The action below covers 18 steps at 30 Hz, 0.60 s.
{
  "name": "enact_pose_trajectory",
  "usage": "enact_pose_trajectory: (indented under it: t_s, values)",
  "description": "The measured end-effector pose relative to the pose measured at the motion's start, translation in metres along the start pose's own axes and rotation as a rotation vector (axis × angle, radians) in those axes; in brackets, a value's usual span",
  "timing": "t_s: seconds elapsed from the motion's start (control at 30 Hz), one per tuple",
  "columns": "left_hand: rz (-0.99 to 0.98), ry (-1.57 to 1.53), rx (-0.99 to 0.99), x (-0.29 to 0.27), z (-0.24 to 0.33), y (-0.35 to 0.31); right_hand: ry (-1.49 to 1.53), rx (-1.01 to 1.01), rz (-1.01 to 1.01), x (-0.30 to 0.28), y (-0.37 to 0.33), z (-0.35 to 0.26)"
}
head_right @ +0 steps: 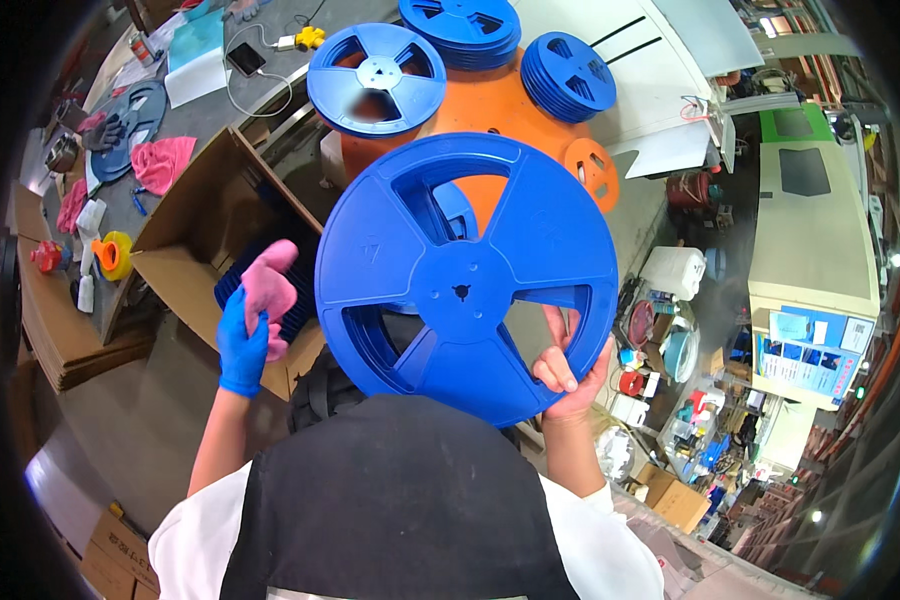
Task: The person wipes blue plastic spools with a pink cloth, handling them one at a time. They pick up each spool, wipe both sides, and place it into a cardboard box. The process is repeated for multiple spools.
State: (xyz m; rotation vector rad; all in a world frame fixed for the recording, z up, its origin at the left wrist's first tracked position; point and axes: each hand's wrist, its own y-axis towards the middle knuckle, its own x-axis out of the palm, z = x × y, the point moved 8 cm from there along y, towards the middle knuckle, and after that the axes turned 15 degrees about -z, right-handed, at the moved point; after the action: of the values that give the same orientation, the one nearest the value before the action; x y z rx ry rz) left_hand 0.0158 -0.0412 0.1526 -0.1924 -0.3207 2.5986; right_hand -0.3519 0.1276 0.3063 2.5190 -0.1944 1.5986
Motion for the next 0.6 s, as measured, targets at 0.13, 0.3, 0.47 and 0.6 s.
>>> enact_pose_trajectory:
  t_s: [0.13, 0.3, 0.47, 0.6]
  values:
    - [-0.016, 0.789, 0.403, 0.038, 0.09, -0.018, 0.026, -0.012, -0.01, -0.004, 0.004, 0.003]
    - [-0.122, 1.19, 0.577, 0.085, 0.093, -0.023, 0.079, -0.007, 0.001, -0.006, 0.029, 0.012]
    - [-0.098, 1.233, 0.649, 0.093, 0.1, 0.001, -0.038, 0.027, -0.008, -0.004, 0.061, 0.014]
    - [-0.193, 1.228, 0.714, 0.093, 0.107, 0.009, -0.09, 0.093, -0.025, -0.002, 0.082, 0.011]
